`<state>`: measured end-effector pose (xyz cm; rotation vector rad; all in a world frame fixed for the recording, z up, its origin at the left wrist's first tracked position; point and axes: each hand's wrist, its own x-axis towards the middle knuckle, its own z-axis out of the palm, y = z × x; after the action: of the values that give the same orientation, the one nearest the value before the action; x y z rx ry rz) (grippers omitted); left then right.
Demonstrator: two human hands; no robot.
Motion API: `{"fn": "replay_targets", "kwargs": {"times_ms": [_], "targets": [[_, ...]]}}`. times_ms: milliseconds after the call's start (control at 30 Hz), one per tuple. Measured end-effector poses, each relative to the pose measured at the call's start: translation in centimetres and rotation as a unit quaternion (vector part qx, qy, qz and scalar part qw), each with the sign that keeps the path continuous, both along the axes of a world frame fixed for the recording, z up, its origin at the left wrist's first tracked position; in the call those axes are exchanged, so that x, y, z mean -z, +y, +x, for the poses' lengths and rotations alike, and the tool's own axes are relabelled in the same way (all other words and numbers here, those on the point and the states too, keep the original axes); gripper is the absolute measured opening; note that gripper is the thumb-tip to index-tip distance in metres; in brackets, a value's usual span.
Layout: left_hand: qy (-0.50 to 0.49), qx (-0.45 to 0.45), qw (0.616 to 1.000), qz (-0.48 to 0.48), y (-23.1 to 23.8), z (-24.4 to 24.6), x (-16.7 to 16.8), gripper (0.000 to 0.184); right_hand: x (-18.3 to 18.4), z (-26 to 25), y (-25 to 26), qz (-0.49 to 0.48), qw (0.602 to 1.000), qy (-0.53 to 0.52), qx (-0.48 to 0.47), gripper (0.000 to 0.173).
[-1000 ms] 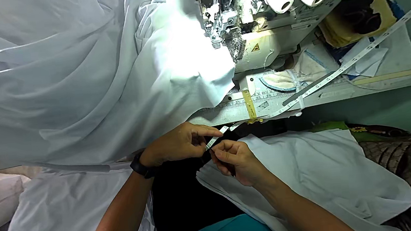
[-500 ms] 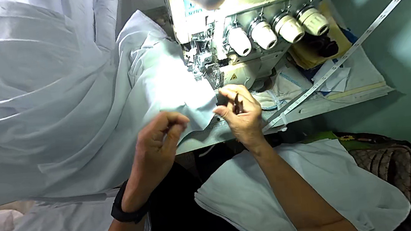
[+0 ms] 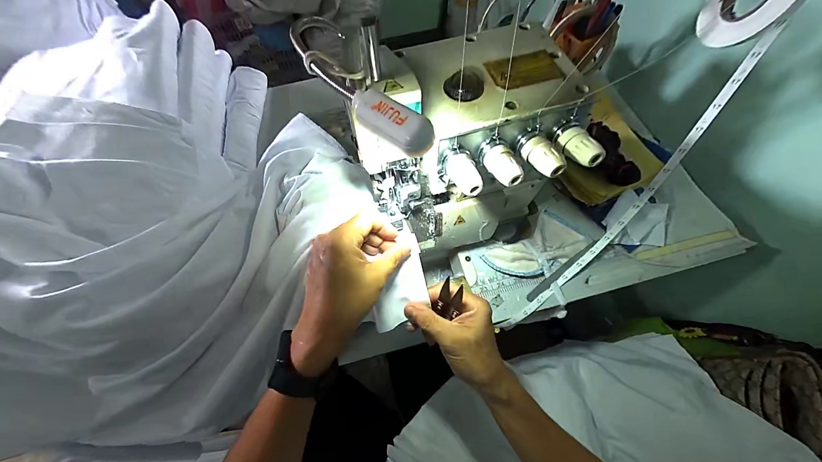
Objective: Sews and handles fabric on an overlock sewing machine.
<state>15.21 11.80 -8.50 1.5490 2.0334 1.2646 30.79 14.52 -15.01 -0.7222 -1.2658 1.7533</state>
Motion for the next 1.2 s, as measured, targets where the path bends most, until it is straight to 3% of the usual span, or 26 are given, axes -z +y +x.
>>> {"fn": "replay_targets", "kwargs": {"times_ms": [100, 200, 333, 400, 567, 667, 733, 800, 967, 1100, 1167, 1200], "targets": [[0.044, -0.026, 0.999, 0.003, 0.4, 0.1, 0.5, 0.007, -0.4, -0.1, -0.3, -0.002, 1.0, -0.005, 0.014, 0.02], [0.105, -0.037, 0.994, 0.021, 0.3, 0.4, 0.8, 0.003, -0.7, 0.0, -0.8, 0.078, 0.996, -0.035, 0.037, 0.031], [0.312, -0.057, 0.947, 0.045, -1.0, 2.7, 2.0, 0.018, -0.8, 0.2, -1.4, 0.223, 0.971, -0.062, 0.052, 0.025], [0.343, -0.07, 0.936, 0.046, -1.4, 3.1, 2.8, 0.024, -0.6, -0.5, -1.0, 0.245, 0.965, -0.069, 0.066, 0.02], [0.185, 0.028, 0.982, 0.014, -0.8, -1.2, 2.0, 0.031, -0.6, -2.6, 2.1, 0.275, 0.956, -0.069, 0.082, 0.014], [0.179, 0.063, 0.982, 0.013, 0.4, -4.0, 2.0, 0.035, -0.3, -3.6, 3.8, 0.365, 0.911, -0.136, 0.136, 0.015], [0.181, 0.062, 0.981, 0.022, 1.3, -5.3, 2.2, 0.034, -0.3, -3.7, 3.9, 0.4, 0.89, -0.156, 0.15, 0.015], [0.169, 0.049, 0.984, 0.024, 2.5, -6.4, 2.1, 0.033, 0.5, -3.0, 2.9, 0.4, 0.9, -0.131, 0.114, 0.015], [0.109, -0.021, 0.994, -0.019, 5.7, -8.5, 0.9, 0.035, 6.6, -0.8, -0.2, 0.399, 0.902, -0.155, 0.047, 0.025], [-0.018, -0.142, 0.988, -0.054, 5.3, -8.1, 1.0, 0.045, 3.1, 0.2, 1.6, 0.297, 0.944, -0.138, -0.034, 0.048], [-0.059, -0.16, 0.982, -0.082, 2.5, -5.9, 0.5, 0.058, 0.4, 0.4, 3.6, 0.355, 0.913, -0.2, -0.024, 0.07], [-0.069, -0.163, 0.98, -0.091, 0.5, -4.2, 0.3, 0.065, -0.9, 0.2, 4.4, 0.406, 0.884, -0.233, 0.001, 0.065]]}}
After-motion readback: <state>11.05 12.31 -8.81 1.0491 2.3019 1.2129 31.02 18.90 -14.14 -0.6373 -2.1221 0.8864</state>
